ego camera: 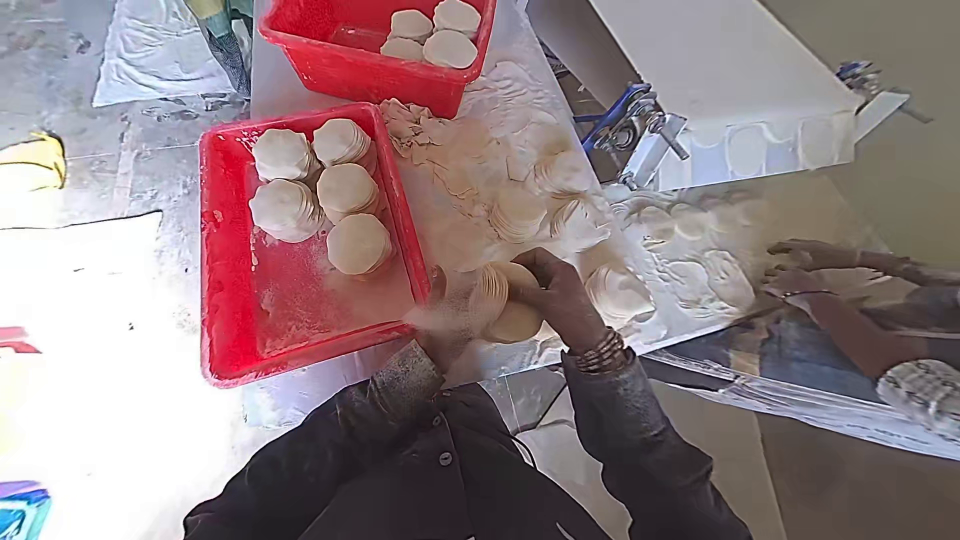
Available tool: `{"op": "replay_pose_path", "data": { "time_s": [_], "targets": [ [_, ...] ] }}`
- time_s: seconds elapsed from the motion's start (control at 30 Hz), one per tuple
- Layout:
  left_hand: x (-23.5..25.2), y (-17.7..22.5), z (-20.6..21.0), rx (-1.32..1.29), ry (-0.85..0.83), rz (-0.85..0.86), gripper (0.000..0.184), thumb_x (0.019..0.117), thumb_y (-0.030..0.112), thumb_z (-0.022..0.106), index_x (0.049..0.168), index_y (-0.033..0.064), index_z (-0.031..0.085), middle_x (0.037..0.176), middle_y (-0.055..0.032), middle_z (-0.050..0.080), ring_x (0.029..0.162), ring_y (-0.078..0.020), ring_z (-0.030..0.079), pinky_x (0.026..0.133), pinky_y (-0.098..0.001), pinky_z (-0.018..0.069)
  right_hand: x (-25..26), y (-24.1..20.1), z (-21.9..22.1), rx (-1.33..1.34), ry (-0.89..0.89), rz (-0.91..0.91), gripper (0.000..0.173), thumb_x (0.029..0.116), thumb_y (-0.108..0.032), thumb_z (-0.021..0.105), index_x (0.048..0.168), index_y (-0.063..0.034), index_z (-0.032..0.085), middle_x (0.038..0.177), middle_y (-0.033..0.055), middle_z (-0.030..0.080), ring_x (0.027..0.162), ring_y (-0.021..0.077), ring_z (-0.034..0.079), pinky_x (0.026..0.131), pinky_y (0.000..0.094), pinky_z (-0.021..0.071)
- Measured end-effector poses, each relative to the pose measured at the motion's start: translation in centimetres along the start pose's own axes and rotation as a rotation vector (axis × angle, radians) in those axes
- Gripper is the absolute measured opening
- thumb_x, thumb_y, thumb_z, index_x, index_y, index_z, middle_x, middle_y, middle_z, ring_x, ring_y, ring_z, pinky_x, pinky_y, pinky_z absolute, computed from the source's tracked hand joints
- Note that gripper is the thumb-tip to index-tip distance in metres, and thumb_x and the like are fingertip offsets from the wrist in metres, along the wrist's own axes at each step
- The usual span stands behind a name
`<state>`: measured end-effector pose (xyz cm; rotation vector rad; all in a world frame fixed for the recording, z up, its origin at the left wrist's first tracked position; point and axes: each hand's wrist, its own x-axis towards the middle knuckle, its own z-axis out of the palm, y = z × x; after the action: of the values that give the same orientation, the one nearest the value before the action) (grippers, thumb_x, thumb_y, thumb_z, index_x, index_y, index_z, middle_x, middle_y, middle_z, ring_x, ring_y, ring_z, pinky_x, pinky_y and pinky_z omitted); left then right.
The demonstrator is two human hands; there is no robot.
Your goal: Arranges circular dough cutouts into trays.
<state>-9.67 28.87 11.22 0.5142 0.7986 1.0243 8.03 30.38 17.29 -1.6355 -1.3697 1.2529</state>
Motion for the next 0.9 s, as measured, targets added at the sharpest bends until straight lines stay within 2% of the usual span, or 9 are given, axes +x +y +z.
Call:
{"op": "replay_pose_path", "data": {
  "time_s": [0.07,0.17,0.3,0.37,0.47,0.57,0.7,0.77,0.9],
  "targets": [
    [-0.2,0.3,-0.3,0.031,-0.039,-0.217,0.048,0.1118,0.036,0.030,0.145,0.0039,0.045,0.128,-0.0130,0.062,0.115,-0.0196,0.062,0.096,-0.0390,0.0547,0.3,0.8,1.0,-0.095,0.022,0.076,0.037,0.0820,-0.017,0.077,0.114,-0.0035,0.064,0.097,0.0066,0.070,0.084,0.0127,0.068,0.078,0.0319,0.0570],
    [-0.5,2.1,-0.2,0.068,-0.088,-0.252,0.037,0.1062,0.024,0.048,0.138,0.0040,0.048,0.114,-0.0111,0.066,0.101,-0.0194,0.068,0.085,-0.0381,0.0597,-0.3,-1.1,1.8,-0.064,0.026,0.029,0.039,0.0797,-0.021,0.079,0.112,-0.0061,0.065,0.095,0.0034,0.072,0.084,0.0094,0.070,0.075,0.0266,0.0589],
    [-0.1,4.9,0.1,0.005,-0.002,-0.274,0.052,0.1112,0.042,0.024,0.133,0.0033,0.051,0.110,-0.0105,0.066,0.098,-0.0188,0.067,0.082,-0.0364,0.0574,-0.1,-3.3,2.2,-0.003,0.027,-0.037,0.038,0.0791,-0.020,0.078,0.112,-0.0069,0.064,0.095,0.0023,0.073,0.085,0.0084,0.071,0.076,0.0248,0.0603],
    [0.2,4.5,-0.6,-0.043,-0.009,-0.272,0.044,0.1109,0.036,0.032,0.131,0.0033,0.053,0.110,-0.0090,0.067,0.099,-0.0167,0.066,0.085,-0.0348,0.0567,0.7,-2.7,2.5,-0.030,0.041,-0.014,0.037,0.0802,-0.018,0.078,0.112,-0.0052,0.065,0.095,0.0042,0.072,0.084,0.0096,0.071,0.076,0.0272,0.0597],
    [0.6,3.7,-0.9,0.032,-0.043,-0.137,0.034,0.0958,0.001,0.059,0.129,-0.0016,0.051,0.108,-0.0101,0.065,0.096,-0.0149,0.066,0.085,-0.0323,0.0577,0.9,-2.2,3.1,-0.085,0.102,-0.036,0.043,0.0781,-0.022,0.077,0.115,-0.0042,0.063,0.097,0.0040,0.071,0.083,0.0090,0.070,0.073,0.0257,0.0590],
    [1.1,5.4,-1.5,0.518,-0.198,0.203,0.052,0.0850,0.005,0.070,0.132,-0.0088,0.053,0.119,-0.0175,0.064,0.108,-0.0155,0.065,0.096,-0.0299,0.0534,0.5,-2.1,1.9,-0.109,0.063,-0.142,0.066,0.0703,-0.032,0.082,0.125,-0.0040,0.058,0.105,0.0032,0.069,0.091,0.0095,0.070,0.076,0.0249,0.0595],
    [2.1,10.0,-0.9,1.214,-0.595,0.508,0.040,0.0918,0.009,0.067,0.129,-0.0035,0.058,0.109,-0.0206,0.070,0.104,-0.0328,0.068,0.094,-0.0498,0.0521,0.2,-2.2,1.2,-0.395,-0.063,-0.325,0.105,0.0627,-0.047,0.089,0.150,-0.0073,0.047,0.151,0.0137,0.050,0.140,0.0249,0.046,0.114,0.0431,0.0407],
    [1.9,11.8,0.3,1.350,-0.662,0.383,0.043,0.0914,0.004,0.062,0.132,-0.0046,0.053,0.112,-0.0219,0.068,0.108,-0.0358,0.067,0.096,-0.0523,0.0501,0.2,-2.4,2.9,-0.425,-0.099,-0.352,0.103,0.0650,-0.051,0.087,0.148,-0.0044,0.048,0.140,0.0121,0.060,0.134,0.0218,0.053,0.114,0.0401,0.0421],
    [1.4,12.8,-0.8,1.087,-0.471,0.296,0.042,0.0877,0.004,0.068,0.125,-0.0075,0.052,0.110,-0.0209,0.064,0.101,-0.0254,0.063,0.090,-0.0392,0.0509,0.4,-2.7,4.4,-0.381,-0.090,-0.317,0.059,0.0806,-0.047,0.074,0.122,-0.0058,0.068,0.101,0.0042,0.073,0.093,0.0079,0.068,0.084,0.0327,0.0551]
  ]
}}
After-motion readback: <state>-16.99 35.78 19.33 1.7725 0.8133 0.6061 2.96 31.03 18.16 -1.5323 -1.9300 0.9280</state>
